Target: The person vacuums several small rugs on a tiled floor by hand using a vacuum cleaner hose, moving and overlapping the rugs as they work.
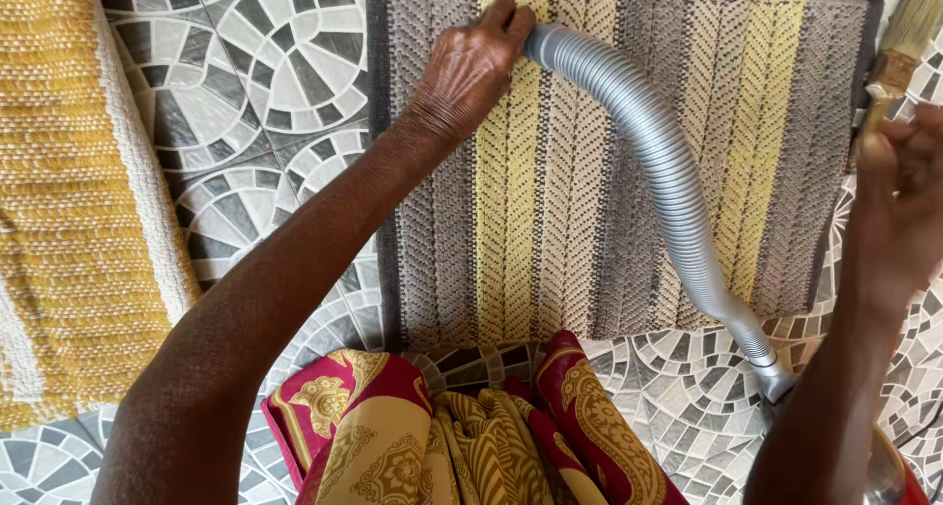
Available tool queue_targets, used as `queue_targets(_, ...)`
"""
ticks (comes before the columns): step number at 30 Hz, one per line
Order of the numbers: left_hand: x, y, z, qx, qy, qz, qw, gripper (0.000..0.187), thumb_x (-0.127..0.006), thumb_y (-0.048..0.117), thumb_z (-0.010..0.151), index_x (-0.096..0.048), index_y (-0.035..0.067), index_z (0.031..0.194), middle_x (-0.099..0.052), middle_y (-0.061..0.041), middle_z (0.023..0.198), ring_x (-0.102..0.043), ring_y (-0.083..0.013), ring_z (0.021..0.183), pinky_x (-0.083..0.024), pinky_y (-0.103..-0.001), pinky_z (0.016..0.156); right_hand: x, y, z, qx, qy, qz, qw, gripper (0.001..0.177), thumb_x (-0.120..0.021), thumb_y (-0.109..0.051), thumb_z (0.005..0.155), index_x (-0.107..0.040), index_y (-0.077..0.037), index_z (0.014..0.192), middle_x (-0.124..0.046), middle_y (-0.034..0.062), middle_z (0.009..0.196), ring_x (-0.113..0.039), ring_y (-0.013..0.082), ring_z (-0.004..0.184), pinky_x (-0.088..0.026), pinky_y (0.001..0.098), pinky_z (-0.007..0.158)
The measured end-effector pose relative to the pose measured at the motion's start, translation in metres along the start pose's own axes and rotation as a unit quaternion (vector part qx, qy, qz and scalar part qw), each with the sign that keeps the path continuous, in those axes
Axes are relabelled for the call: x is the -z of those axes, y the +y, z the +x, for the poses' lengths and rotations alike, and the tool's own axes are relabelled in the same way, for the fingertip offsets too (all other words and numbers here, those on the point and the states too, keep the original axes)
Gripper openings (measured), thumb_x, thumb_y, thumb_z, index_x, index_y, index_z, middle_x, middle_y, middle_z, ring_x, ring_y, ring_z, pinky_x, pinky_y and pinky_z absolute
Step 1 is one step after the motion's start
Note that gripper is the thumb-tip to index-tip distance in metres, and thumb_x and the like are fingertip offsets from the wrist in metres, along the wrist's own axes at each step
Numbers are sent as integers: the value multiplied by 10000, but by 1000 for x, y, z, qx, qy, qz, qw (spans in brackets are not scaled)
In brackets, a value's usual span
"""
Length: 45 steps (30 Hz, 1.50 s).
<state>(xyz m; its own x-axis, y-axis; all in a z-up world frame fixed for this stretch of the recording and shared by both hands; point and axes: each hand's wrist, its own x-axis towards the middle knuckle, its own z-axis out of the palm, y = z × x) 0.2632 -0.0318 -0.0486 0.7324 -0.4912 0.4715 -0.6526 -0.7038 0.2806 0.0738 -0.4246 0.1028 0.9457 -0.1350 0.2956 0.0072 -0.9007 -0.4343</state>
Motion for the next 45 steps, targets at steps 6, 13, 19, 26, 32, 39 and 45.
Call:
queue_targets(6, -24, 37, 16, 44, -26, -111, 993, 410, -674, -184, 805, -627, -4, 1170, -695, -185, 1062, -753, -214, 730, -653, -303, 554, -72, -185, -50, -127, -323, 144, 927, 415, -472, -385, 1061, -704, -128, 1290, -770, 97, 1069, -778, 211, 949, -641, 401, 873)
queue_targets(13, -46, 55, 60, 92, 14, -271, 958, 341, -556, -234, 947, -667, 36, 1124, -728, -151, 980, -778, -197, 778, -676, -255, 569, -183, -114, 77, -29, -8, 285, 958, 463, -732, -324, 1033, -589, -45, 1373, -708, 114, 1211, -712, 179, 996, -646, 376, 885)
queue_targets(19, -40, 27, 85, 17, 170, -207, 963, 268, -824, -2, 729, -727, 13, 979, -766, -93, 862, -752, -274, 792, -611, -452, 718, -206, -88, 113, 30, -36, 295, 954, 292, -782, -242, 1052, -654, -51, 1231, -727, 104, 1200, -728, 198, 1116, -634, 406, 985)
queue_targets(26, -58, 16, 73, 49, -15, -223, 973, 219, -823, -28, 854, -710, 65, 1017, -764, -124, 945, -753, -213, 907, -632, -390, 845, -185, -91, 112, 59, -105, 143, 982, 322, -728, -304, 1101, -634, -36, 1253, -628, 157, 1185, -622, 289, 1173, -512, 513, 1034)
queue_targets(32, -69, -2, 85, -18, 109, -209, 972, 196, -865, -44, 835, -726, -33, 972, -751, -156, 924, -726, -280, 867, -618, -482, 793, -208, -84, 121, 5, -122, 121, 985, 392, -650, -375, 1107, -608, -37, 1301, -655, 146, 1155, -671, 253, 1092, -575, 474, 967)
queue_targets(39, -56, 16, 75, 45, 0, -217, 975, 251, -803, -33, 864, -726, 18, 1098, -751, -159, 987, -737, -255, 950, -634, -412, 861, -195, -90, 106, 42, -129, 299, 945, 418, -692, -289, 1066, -586, -31, 1377, -702, 139, 1240, -684, 279, 1218, -568, 472, 1072)
queue_targets(45, -50, 20, 79, 37, 27, -222, 974, 289, -764, -63, 857, -703, -18, 1136, -746, -184, 994, -762, -276, 907, -656, -392, 793, -217, -51, 93, 353, 57, -426, 831, 416, -680, -164, 993, -602, -158, 1402, -685, 43, 1061, -676, 126, 980, -578, 259, 888)
